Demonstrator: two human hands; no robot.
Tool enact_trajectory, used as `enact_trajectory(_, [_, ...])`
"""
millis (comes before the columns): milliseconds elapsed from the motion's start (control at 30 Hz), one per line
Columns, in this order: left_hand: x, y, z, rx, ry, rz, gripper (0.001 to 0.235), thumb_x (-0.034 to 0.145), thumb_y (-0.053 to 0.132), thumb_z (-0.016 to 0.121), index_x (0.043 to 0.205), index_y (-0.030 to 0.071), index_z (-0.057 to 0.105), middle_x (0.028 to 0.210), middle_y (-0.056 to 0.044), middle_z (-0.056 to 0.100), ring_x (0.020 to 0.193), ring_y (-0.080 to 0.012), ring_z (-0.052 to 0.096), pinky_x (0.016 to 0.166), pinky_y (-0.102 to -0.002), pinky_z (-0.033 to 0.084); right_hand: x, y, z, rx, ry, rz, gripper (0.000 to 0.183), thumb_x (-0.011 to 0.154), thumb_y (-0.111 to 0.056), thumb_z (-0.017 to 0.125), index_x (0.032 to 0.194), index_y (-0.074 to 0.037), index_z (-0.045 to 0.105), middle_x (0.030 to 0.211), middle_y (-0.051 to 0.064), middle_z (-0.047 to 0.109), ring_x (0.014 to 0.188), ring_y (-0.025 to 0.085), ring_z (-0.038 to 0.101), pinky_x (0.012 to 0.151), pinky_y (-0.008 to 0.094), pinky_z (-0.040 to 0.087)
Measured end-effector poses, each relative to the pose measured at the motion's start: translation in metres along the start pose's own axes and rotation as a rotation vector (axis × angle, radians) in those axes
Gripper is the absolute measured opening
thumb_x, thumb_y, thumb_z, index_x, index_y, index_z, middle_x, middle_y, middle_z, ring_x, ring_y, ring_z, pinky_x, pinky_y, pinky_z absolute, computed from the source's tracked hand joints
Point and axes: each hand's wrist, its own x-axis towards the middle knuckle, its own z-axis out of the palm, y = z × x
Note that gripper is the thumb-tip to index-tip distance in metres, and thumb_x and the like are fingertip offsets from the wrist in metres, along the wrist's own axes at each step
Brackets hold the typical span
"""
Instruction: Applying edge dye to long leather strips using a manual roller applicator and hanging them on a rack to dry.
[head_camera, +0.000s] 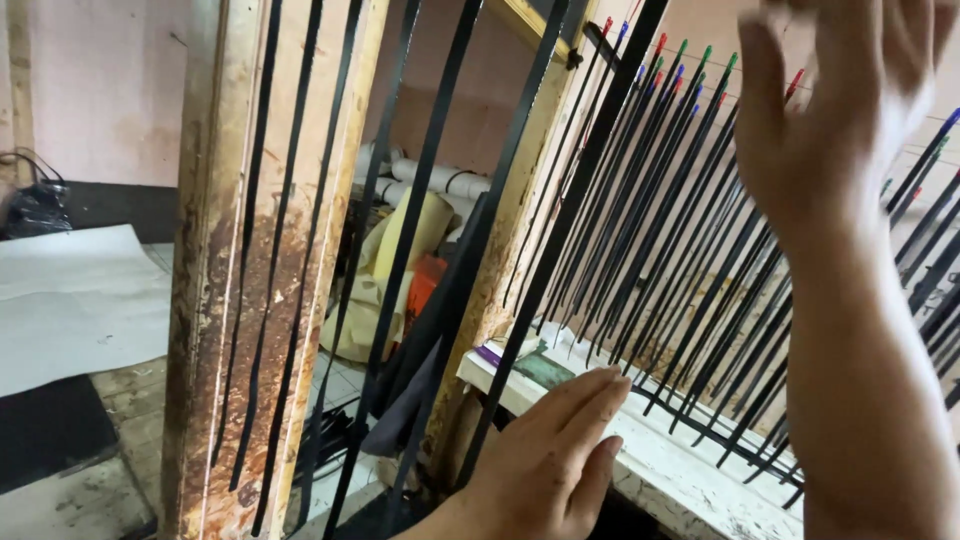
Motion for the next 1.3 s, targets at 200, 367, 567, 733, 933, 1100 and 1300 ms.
enact_trajectory(200, [-0.025,0.004,0.028,-0.102,0.053,0.095,0.051,0.112,0.017,0.045,0.158,0.016,0.022,0.163,-0.014,0.03,0.154,-0.042,0.033,0.126,-0.066,0.04,-0.103,-0.05,-0.062,0.117,-0.01,0.092,0.015,0.116,0.013,0.074,0.102,0.015,0.069,0.088,0.025,0.07,0.075,0.033,0.062,0.073,0.047,0.048])
enact_trajectory(367, [-0.042,-0.005,0.07,-0.071,0.116,0.128,0.05,0.114,0.014,0.046,0.158,0.012,0.024,0.161,-0.019,0.035,0.151,-0.0458,0.039,0.127,-0.069,0.041,-0.156,-0.107,-0.123,0.332,-0.127,0.122,0.023,0.094,0.027,0.064,0.083,0.007,0.061,0.073,0.019,0.064,0.065,0.028,0.062,0.055,0.036,0.048])
enact_trajectory(567, [-0.047,0.01,0.114,-0.201,0.073,0.123,0.058,0.114,0.01,0.05,0.161,0.016,0.016,0.164,-0.017,0.03,0.154,-0.0468,0.036,0.129,-0.069,0.042,-0.163,-0.169,-0.176,0.368,-0.216,0.391,0.013,0.088,-0.011,0.067,0.08,-0.001,0.065,0.073,0.011,0.068,0.061,0.024,0.065,0.063,0.041,0.056])
enact_trajectory(733, [-0.037,0.033,0.165,-0.019,0.016,0.067,0.043,0.109,0.012,0.036,0.144,-0.011,0.043,0.145,-0.03,0.052,0.137,-0.0449,0.051,0.119,-0.048,0.041,-0.197,-0.165,-0.238,0.465,-0.404,0.47,0.017,0.095,-0.017,0.06,0.094,-0.001,0.065,0.086,0.014,0.069,0.07,0.029,0.067,0.067,0.04,0.057])
enact_trajectory(933, [-0.026,0.059,0.253,-0.099,-0.082,0.043,0.046,0.108,0.017,0.043,0.146,-0.009,0.041,0.149,-0.028,0.05,0.139,-0.0431,0.051,0.12,-0.048,0.041,-0.243,-0.137,-0.323,0.441,-0.46,0.602,0.014,0.093,-0.013,0.065,0.09,0.001,0.065,0.084,0.015,0.068,0.066,0.027,0.065,0.064,0.037,0.057])
enact_trajectory(1100, [-0.021,0.076,0.359,-0.155,-0.153,-0.072,0.044,0.108,0.018,0.043,0.144,-0.007,0.048,0.145,-0.024,0.058,0.137,-0.0389,0.055,0.117,-0.047,0.041,-0.31,-0.109,-0.422,0.348,-0.566,0.705,0.012,0.094,-0.012,0.065,0.093,0.0,0.065,0.085,0.014,0.069,0.066,0.028,0.064,0.064,0.038,0.056])
enact_trajectory(1300, [-0.012,0.101,0.49,-0.358,-0.321,-0.153,0.045,0.105,0.019,0.047,0.145,-0.003,0.049,0.146,-0.024,0.057,0.138,-0.0362,0.054,0.117,-0.044,0.041,-0.368,-0.08,-0.534,0.184,-0.715,0.857,0.009,0.094,-0.009,0.068,0.093,0.001,0.067,0.084,0.015,0.07,0.067,0.027,0.065,0.063,0.036,0.053])
